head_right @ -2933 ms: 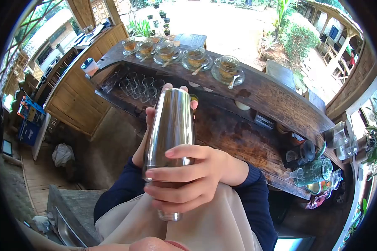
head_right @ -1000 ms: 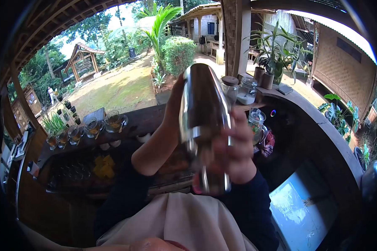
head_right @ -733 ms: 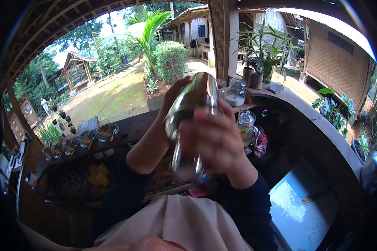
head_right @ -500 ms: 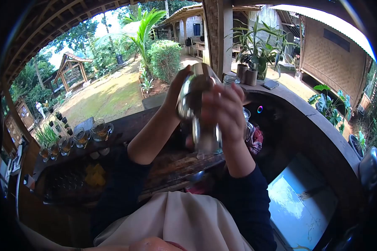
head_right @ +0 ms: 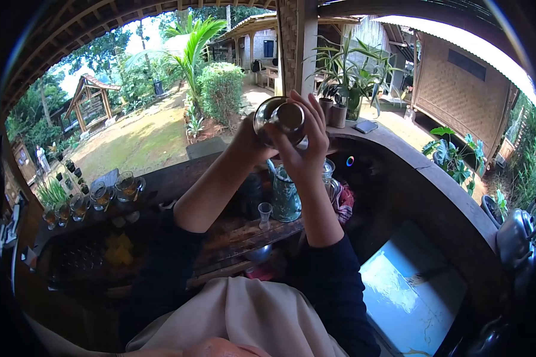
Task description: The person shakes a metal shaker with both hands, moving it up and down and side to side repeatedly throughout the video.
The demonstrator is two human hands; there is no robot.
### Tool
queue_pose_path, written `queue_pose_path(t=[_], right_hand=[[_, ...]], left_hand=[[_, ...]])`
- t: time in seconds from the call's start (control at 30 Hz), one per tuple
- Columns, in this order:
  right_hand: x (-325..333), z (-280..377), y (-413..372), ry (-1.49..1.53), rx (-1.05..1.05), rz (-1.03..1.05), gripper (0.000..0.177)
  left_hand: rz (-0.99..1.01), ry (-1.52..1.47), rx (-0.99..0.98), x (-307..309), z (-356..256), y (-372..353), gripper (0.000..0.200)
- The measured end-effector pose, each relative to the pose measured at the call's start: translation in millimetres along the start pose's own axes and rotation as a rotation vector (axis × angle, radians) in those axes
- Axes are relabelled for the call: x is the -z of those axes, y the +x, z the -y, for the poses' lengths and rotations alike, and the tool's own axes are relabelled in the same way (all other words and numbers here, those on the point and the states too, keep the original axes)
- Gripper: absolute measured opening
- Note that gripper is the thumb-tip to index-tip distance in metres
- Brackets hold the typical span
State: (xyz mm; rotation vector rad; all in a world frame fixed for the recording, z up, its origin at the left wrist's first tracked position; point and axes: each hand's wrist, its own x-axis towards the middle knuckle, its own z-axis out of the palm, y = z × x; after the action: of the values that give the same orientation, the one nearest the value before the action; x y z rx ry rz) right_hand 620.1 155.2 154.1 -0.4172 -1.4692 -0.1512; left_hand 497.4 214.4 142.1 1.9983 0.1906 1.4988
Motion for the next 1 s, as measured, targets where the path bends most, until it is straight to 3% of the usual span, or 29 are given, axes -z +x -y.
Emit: queue_pose_path(t=[0.07, 0.13, 0.17, 0.2, 0.23, 0.27, 0.33, 0.37, 0.4, 0.43, 0.47, 0.53, 0.57, 0.6, 0.63, 0.67, 0.73, 0.77, 0.8, 0.83, 0.87, 0.9, 0.93, 1.0], right_hand=[[8.0, 14.4, 7.0, 0.014, 0.033, -0.029, 0.039], [24.5, 47.4, 2.9, -0.066, 0.347, 0.003, 0.05], [31.0, 55.3, -5.0, -0.119, 0.628, -0.071, 0.059], [34.4, 58.2, -9.7, -0.171, 0.912, -0.147, 0.067], [26.3, 57.3, -7.3, -0.165, 0.909, -0.143, 0.067], [10.3, 57.2, -1.9, -0.046, 0.941, -0.316, 0.06], [-11.9, 56.8, 4.1, 0.192, 0.995, -0.664, 0.048], [29.2, 42.4, -14.0, -0.183, 0.731, -0.201, 0.05], [17.8, -4.5, -10.8, -0.199, 0.566, -0.187, 0.049], [7.5, 11.6, 2.9, -0.226, 0.265, -0.125, 0.046], [1.8, 6.6, 9.8, -0.157, 0.023, -0.098, 0.042], [11.9, 20.8, 7.4, -0.173, 0.089, -0.111, 0.041], [15.0, 39.9, 1.5, -0.137, 0.17, -0.143, 0.042], [28.8, 55.6, -3.9, -0.253, 0.391, -0.068, 0.056], [30.9, 64.6, -9.3, -0.263, 0.676, -0.135, 0.065], [23.1, 63.6, -10.6, -0.262, 0.669, -0.125, 0.065], [-0.3, 58.8, -6.8, 0.028, 0.897, -0.324, 0.056], [-6.2, 56.3, -5.6, 0.18, 1.014, -0.429, 0.052], [7.2, 48.5, -8.2, 0.087, 0.814, -0.2, 0.056], [-4.2, 25.2, 1.4, 0.093, 0.715, -0.191, 0.056], [-12.2, 12.7, 9.2, 0.014, 0.474, -0.119, 0.052], [-19.1, 17.1, 9.3, 0.15, -0.003, 0.028, 0.042], [-24.9, -0.4, 6.7, 0.221, -0.147, 0.017, 0.043], [-17.0, 18.2, 4.5, -0.015, 0.263, -0.046, 0.036]], left_hand=[[-0.118, -0.229, 0.096, -15.1, -15.4, -4.5, 0.036], [-0.032, -0.745, 0.19, -12.7, -46.3, -14.7, 0.037], [0.118, -1.28, 0.452, -1.5, -39.1, -10.1, 0.041], [0.128, -1.209, 0.418, -14.1, -73.8, -9.5, 0.037], [0.138, -1.053, 0.153, -25.4, -81.8, -11.5, 0.035], [0.148, -0.884, -0.103, -34.8, -83.7, -12.1, 0.033], [0.166, -0.946, -0.09, -27.8, -71.5, -2.9, 0.038], [0.133, -0.71, -0.03, -18.2, -52.1, 2.4, 0.039], [0.101, -0.472, 0.025, -8.3, -32.3, 8.2, 0.04], [0.154, -0.067, -0.017, -1.9, -11.0, 15.5, 0.034], [-0.063, -0.179, 0.037, -8.6, -5.9, 13.3, 0.027], [-0.111, -0.161, 0.052, -2.3, 0.8, 6.2, 0.027], [-0.058, -0.695, 0.227, 2.3, -14.0, 3.0, 0.026], [0.004, -1.239, 0.399, 1.7, -39.5, 0.5, 0.025], [-0.04, -1.22, 0.486, -3.5, -59.6, -2.1, 0.03], [-0.012, -1.004, 0.233, -10.0, -66.4, -7.7, 0.037], [0.136, -0.898, -0.121, -17.0, -76.9, -11.3, 0.041], [0.067, -0.91, -0.002, -11.2, -70.6, -4.4, 0.038], [-0.007, -0.919, 0.12, 0.2, -56.3, 5.2, 0.036], [0.171, -1.165, 0.338, 18.4, -32.1, 15.6, 0.034], [0.14, -1.215, 0.352, 32.3, 2.7, 21.7, 0.033], [-0.07, -1.131, 0.371, 23.5, 1.8, 17.2, 0.033], [-0.274, -1.037, 0.385, 16.0, -0.3, 10.9, 0.033], [-0.168, -1.097, 0.36, 15.3, -16.5, -0.4, 0.033]])
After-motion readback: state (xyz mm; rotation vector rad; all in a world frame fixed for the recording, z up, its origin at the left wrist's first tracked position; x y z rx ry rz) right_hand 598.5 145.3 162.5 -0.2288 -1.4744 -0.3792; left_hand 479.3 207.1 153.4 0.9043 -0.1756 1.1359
